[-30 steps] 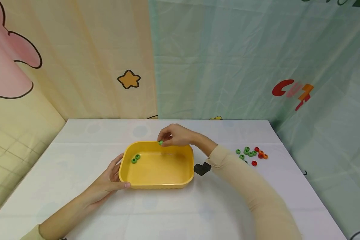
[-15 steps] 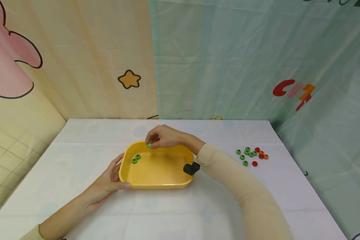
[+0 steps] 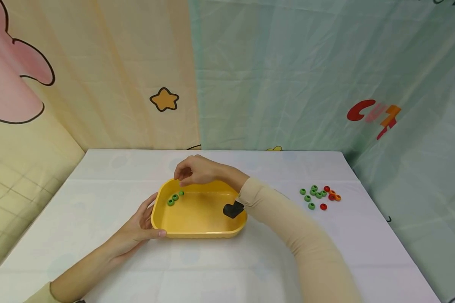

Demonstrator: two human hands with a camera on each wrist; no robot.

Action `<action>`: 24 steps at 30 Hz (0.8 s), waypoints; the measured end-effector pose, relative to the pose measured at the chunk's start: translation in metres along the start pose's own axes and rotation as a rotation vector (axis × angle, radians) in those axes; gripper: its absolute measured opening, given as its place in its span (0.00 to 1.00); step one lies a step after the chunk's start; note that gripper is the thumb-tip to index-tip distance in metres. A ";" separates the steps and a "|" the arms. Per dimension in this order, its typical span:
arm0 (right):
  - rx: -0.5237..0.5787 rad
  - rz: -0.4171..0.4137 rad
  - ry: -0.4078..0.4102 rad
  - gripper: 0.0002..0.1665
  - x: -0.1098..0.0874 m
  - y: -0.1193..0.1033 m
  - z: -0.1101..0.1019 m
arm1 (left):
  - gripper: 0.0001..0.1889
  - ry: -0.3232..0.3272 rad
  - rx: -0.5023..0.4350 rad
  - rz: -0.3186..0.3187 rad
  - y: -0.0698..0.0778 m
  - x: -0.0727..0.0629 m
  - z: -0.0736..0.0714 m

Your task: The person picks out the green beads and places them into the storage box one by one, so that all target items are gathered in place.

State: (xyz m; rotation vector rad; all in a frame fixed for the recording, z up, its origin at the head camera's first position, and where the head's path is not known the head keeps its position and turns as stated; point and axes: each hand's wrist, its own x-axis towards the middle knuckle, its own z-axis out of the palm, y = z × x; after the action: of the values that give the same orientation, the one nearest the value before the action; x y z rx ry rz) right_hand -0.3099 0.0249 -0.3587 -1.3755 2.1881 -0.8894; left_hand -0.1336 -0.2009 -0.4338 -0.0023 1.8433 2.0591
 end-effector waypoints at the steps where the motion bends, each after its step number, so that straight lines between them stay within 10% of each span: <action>1: -0.005 0.005 -0.001 0.11 -0.001 0.000 0.000 | 0.60 0.000 0.001 -0.001 0.000 0.000 0.000; 24: -0.015 0.058 0.038 0.09 -0.035 0.011 -0.013 | 0.61 0.017 0.002 0.002 0.001 0.001 0.002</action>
State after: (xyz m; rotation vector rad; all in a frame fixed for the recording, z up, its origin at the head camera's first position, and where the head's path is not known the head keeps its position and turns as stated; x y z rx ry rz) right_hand -0.3105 0.0637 -0.3567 -1.3046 2.2552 -0.8865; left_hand -0.1339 -0.1990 -0.4326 -0.0179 1.8561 2.0651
